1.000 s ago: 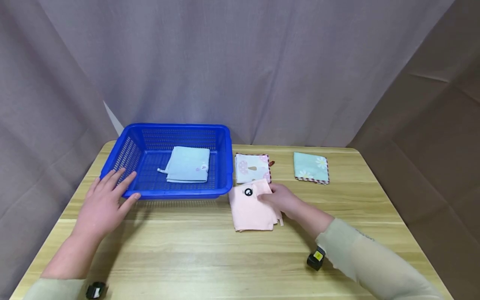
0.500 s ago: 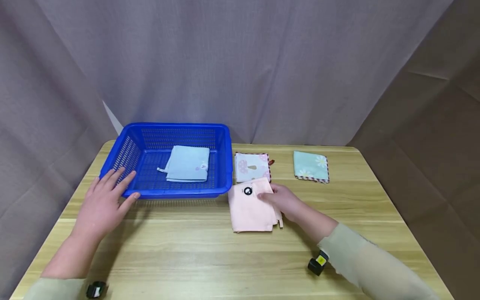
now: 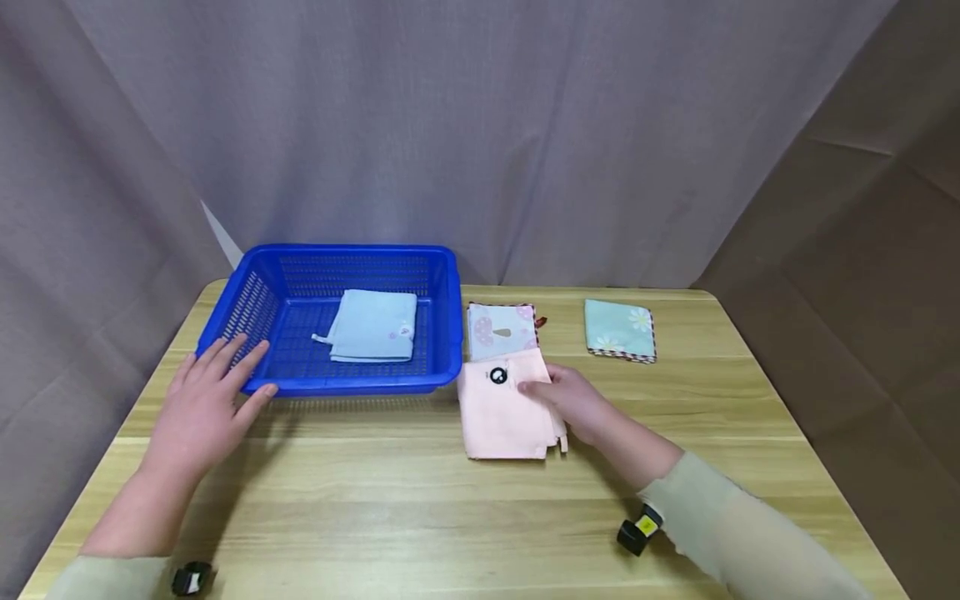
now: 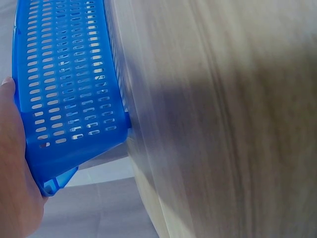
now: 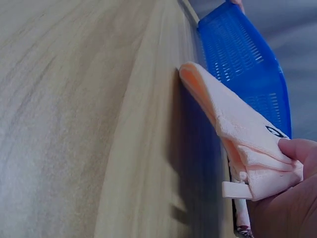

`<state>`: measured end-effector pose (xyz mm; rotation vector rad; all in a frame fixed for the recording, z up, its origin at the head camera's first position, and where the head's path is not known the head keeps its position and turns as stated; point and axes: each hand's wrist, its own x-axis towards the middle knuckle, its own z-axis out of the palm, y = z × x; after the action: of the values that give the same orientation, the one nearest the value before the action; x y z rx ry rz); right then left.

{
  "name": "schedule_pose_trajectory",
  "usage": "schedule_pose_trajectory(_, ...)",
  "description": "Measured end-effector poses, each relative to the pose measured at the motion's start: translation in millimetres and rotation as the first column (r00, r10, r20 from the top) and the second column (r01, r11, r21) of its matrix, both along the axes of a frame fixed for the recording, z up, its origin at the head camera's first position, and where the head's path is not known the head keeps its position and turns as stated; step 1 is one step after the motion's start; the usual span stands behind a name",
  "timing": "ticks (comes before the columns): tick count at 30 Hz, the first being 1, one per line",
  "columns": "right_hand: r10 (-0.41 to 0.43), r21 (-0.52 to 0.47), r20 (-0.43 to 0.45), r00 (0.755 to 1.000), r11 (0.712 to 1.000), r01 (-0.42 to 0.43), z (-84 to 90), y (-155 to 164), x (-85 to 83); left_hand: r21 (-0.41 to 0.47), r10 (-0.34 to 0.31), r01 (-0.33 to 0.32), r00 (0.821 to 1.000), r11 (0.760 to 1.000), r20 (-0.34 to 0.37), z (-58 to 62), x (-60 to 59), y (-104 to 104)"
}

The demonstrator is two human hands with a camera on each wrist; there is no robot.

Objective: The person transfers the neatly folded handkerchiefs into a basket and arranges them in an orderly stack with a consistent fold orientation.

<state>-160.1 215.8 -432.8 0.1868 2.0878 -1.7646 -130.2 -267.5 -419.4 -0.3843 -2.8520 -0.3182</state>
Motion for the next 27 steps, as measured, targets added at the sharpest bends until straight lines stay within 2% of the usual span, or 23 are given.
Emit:
schedule_pose_trajectory(14,-0.021,-0.007,-0.022,1.000,1.000,0.021,13.3,-1,2.9,-0.009,0.016,-0.016,1.000,1.000,0.025,0.2,0.8,-1)
schedule_pose_trajectory(27,-0.051,-0.043,-0.040,0.998,0.998,0.049,27.7,-1,-1.4,-0.007,0.013,-0.013,1.000,1.000,0.013,-0.8,-0.4,1)
